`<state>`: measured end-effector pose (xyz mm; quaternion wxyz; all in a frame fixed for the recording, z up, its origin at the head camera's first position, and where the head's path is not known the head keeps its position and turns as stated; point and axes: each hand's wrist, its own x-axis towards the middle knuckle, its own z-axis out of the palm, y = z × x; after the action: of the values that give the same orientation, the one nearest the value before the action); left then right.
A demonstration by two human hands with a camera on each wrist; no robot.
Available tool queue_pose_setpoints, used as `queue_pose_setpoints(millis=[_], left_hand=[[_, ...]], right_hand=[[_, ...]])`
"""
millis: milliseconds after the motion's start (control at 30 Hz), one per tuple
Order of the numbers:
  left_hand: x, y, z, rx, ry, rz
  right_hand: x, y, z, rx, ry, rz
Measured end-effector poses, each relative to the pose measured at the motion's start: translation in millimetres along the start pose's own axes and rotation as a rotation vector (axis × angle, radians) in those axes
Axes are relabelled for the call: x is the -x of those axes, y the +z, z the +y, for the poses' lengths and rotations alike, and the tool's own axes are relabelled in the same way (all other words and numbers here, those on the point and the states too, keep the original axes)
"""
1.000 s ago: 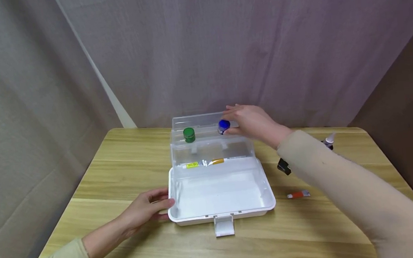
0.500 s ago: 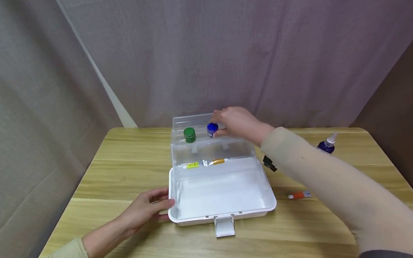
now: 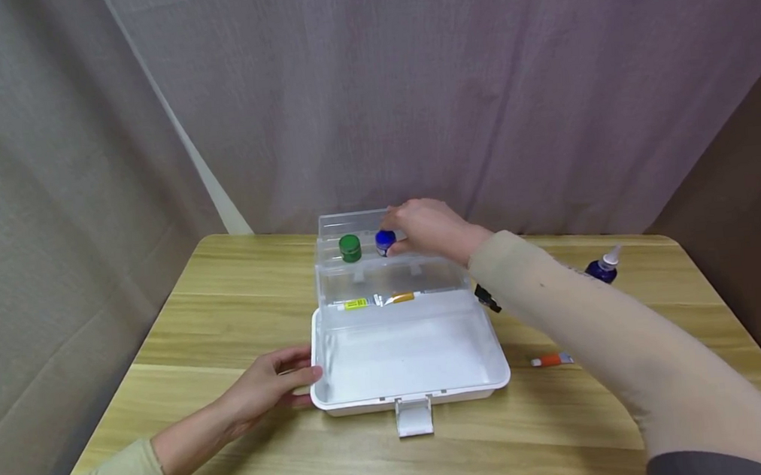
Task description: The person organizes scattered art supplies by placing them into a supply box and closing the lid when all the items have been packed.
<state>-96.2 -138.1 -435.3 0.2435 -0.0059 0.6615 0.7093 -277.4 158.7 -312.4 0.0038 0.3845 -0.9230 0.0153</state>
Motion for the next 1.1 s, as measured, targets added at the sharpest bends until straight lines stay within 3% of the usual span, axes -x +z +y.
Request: queue_pose_setpoints(millis=[600,1100], left_hand=[[-2.6,0.1,-0.7,-0.01,-0.005,-0.005],[-2.5,0.5,0.9,-0.015,0.0,-0.003]], right_hand=[[3.5,-3.9,0.9,-0.016,0.044,-0.046],[49.7,-30.7,6.3,0.002,0.049,0.079]])
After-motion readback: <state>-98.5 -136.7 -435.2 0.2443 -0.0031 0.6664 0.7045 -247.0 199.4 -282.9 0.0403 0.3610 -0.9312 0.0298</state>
